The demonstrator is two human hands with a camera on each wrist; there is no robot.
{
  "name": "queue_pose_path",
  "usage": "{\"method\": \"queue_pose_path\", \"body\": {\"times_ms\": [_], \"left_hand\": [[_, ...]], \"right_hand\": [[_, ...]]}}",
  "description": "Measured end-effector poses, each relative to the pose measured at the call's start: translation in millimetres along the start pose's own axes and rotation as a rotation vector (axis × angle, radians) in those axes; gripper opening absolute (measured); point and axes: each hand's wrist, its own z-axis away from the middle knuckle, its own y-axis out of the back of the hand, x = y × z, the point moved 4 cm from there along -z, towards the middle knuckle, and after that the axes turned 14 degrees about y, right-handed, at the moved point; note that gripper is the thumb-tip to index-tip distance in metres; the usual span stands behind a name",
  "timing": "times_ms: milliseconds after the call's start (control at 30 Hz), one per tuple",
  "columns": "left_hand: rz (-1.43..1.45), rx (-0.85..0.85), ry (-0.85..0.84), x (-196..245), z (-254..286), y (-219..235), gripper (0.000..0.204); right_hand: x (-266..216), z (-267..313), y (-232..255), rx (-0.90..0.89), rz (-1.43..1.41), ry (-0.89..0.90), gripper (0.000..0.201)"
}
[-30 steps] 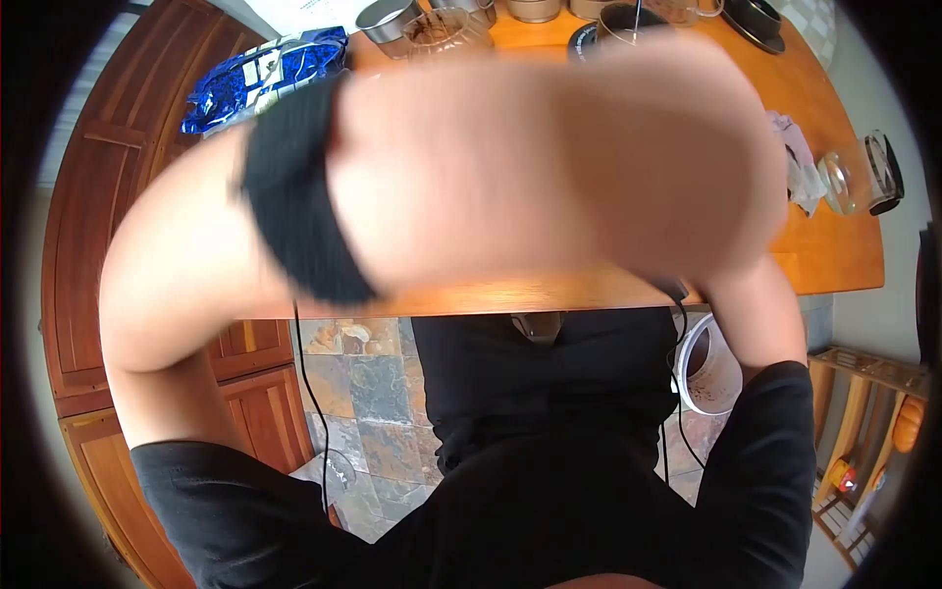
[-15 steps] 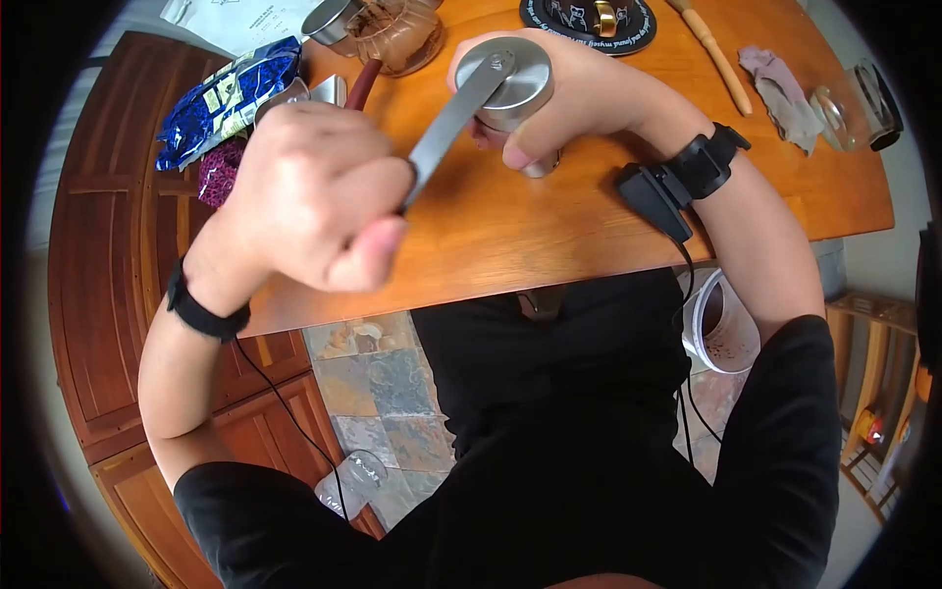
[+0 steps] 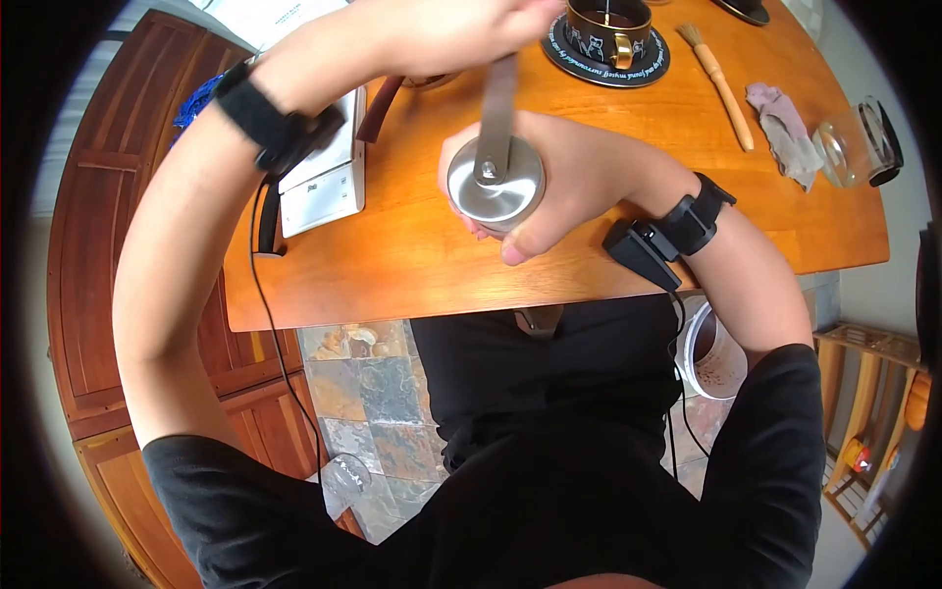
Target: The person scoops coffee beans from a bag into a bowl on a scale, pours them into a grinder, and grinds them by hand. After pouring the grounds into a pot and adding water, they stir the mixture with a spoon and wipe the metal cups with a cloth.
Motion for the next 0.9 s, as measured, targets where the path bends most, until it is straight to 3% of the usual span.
{"method": "queue_pose_path", "body": {"times_ms": [33,100,133,200,333,400,500,533,633,667,767,900], "left_hand": [[-0.046,0.077,-0.134,22.0,-1.8,7.8,0.047],[-0.077,0.032,-0.256,57.5,1.6,17.4,0.048],[-0.157,-0.123,-0.368,85.6,12.2,40.5,0.049],[-0.227,-0.205,-0.518,111.8,40.0,52.1,0.044],[-0.182,0.100,-0.643,86.7,102.1,-38.2,0.025],[-0.137,0.181,-0.660,87.7,118.7,-32.1,0.024],[0.052,0.317,-0.611,78.4,137.3,-1.7,0.035],[0.059,0.303,-0.591,65.7,142.1,-2.6,0.035],[0.068,0.182,-0.543,21.6,148.2,-2.6,0.030],[0.060,0.158,-0.519,4.7,146.3,-3.7,0.029],[0.064,0.159,-0.390,-45.1,128.9,-12.0,0.030],[0.114,0.065,-0.210,-75.1,93.2,-18.6,0.036]], "right_hand": [[0.0,0.3,-0.4,-0.011,0.005,-0.022,0.041],[-1.0,2.5,-0.3,-0.030,0.018,-0.065,0.039],[-4.0,4.5,3.2,-0.007,0.180,-0.080,0.038],[-9.6,9.5,8.9,0.039,0.392,-0.086,0.038],[3.8,9.3,21.2,0.111,0.283,0.025,0.043],[8.5,6.7,28.6,0.142,0.178,0.096,0.047],[8.2,7.5,34.3,0.123,0.367,0.082,0.044],[5.3,5.9,31.1,0.073,0.236,0.092,0.041],[-0.6,8.1,27.6,0.105,-0.037,-0.125,0.045],[1.2,9.4,26.4,0.123,-0.045,-0.151,0.047],[-4.7,6.0,24.7,0.127,0.055,0.016,0.040],[-10.1,5.2,22.2,0.113,0.094,-0.075,0.038]]}}
